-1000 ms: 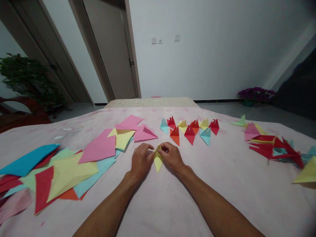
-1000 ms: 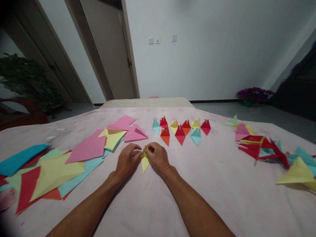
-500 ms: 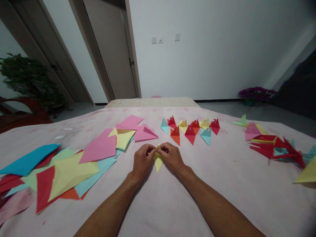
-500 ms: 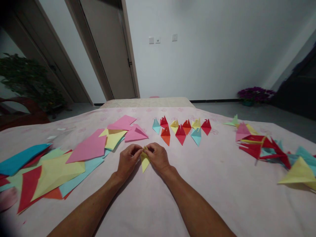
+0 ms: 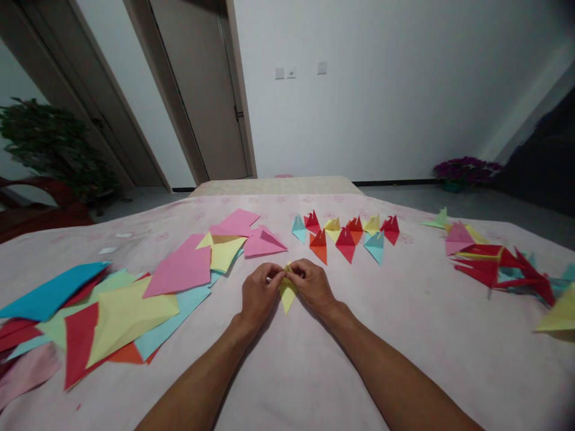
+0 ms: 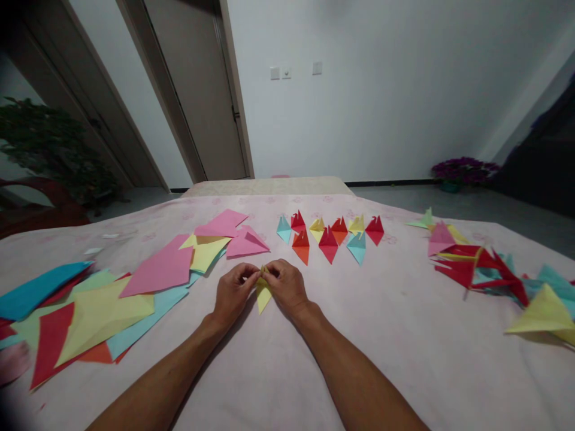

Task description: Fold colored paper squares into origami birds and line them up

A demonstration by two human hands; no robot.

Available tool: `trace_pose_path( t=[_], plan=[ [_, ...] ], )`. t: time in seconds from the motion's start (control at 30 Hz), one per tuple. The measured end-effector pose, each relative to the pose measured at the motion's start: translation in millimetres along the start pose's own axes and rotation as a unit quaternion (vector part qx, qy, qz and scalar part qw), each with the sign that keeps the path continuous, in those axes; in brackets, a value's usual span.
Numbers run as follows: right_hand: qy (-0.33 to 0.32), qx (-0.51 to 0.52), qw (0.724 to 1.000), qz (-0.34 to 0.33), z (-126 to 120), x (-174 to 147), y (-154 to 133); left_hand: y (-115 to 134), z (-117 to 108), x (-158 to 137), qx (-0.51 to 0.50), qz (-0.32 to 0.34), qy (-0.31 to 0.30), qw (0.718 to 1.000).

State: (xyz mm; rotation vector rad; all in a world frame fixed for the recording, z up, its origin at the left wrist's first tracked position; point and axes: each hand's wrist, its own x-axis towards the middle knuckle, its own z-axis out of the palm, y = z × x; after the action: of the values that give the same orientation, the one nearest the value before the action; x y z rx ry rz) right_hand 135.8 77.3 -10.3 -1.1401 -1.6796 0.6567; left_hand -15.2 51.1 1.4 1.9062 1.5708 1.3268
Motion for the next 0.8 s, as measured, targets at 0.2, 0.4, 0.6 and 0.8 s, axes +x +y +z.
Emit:
trace_pose_path(
  t=[0.2, 0.4, 0.6, 0.8],
  plan=[
    [-0.001, -0.010, 1.000, -0.012, -0.7, -0.7, -2.2, -1.7, 1.9, 1.7, -0.008, -0.009, 0.005, 1.000],
    [-0.001, -0.014, 1.000, -0.015, -0.5, -1.4, -2.7, 2.0, 4.1, 1.1, -0.053, -0.026, 0.010, 0.998],
    [0.002, -0.011, 1.000, -0.012, 0.1, -1.7, -2.9, 3.3, 4.2, 0.3, -0.067, -0.034, 0.016, 0.997],
    [0.001, -0.005, 1.000, -0.008, 0.0, -1.5, -2.6, 2.2, 3.2, 0.0, -0.035, -0.028, 0.010, 0.999]
  ],
)
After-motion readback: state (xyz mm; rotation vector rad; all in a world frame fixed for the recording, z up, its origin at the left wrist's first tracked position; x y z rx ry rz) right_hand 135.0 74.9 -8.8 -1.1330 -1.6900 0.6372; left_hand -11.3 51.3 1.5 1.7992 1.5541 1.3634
